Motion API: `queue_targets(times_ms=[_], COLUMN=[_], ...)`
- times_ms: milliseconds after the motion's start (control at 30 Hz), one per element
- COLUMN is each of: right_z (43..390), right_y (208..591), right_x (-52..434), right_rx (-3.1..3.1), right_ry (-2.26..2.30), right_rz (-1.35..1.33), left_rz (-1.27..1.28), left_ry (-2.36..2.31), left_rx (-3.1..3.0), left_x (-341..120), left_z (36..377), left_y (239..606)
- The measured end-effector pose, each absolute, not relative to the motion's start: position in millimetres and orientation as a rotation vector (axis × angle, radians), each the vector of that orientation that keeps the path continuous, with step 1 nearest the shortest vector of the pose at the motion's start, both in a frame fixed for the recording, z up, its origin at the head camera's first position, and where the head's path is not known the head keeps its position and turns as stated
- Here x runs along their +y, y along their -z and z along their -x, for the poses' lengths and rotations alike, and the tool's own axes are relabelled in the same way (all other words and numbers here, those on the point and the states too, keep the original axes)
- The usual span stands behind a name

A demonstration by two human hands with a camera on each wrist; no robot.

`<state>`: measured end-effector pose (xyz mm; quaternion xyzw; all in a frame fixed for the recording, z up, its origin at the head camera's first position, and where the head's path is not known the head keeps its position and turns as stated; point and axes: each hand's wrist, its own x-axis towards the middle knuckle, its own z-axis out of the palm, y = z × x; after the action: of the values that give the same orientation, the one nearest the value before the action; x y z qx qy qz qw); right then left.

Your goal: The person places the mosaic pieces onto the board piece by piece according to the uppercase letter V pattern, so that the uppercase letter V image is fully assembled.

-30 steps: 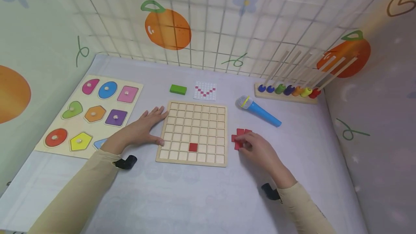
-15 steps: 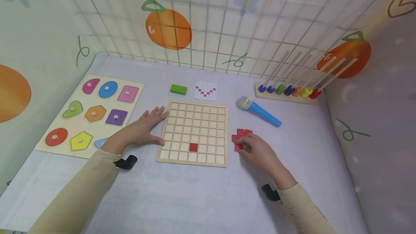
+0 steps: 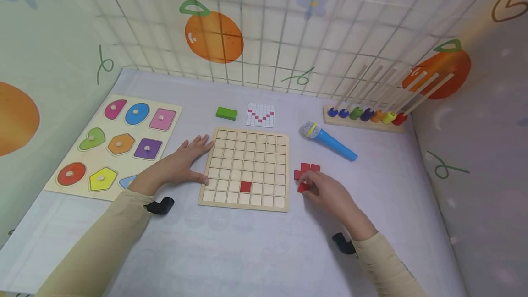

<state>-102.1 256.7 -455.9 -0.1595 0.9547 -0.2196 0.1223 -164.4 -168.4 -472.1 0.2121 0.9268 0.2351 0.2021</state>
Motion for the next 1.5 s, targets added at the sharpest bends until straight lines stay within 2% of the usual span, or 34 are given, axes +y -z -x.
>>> queue_targets(times_ms=[833,1500], right_z=[108.0,116.2], right_y=[454.9,453.8], right_x=[254.5,219.1], right_rx=[2.771,2.741], right_ry=[0.893,1.036], right_rz=[0.39,0.494], left_rz=[-0.609,-0.605], left_ry=[-0.661,-0.658], left_rx=[2.59,2.583], left_x=[-167.8,-167.5], left_z=[164.7,164.1], left_y=[470.5,467.3])
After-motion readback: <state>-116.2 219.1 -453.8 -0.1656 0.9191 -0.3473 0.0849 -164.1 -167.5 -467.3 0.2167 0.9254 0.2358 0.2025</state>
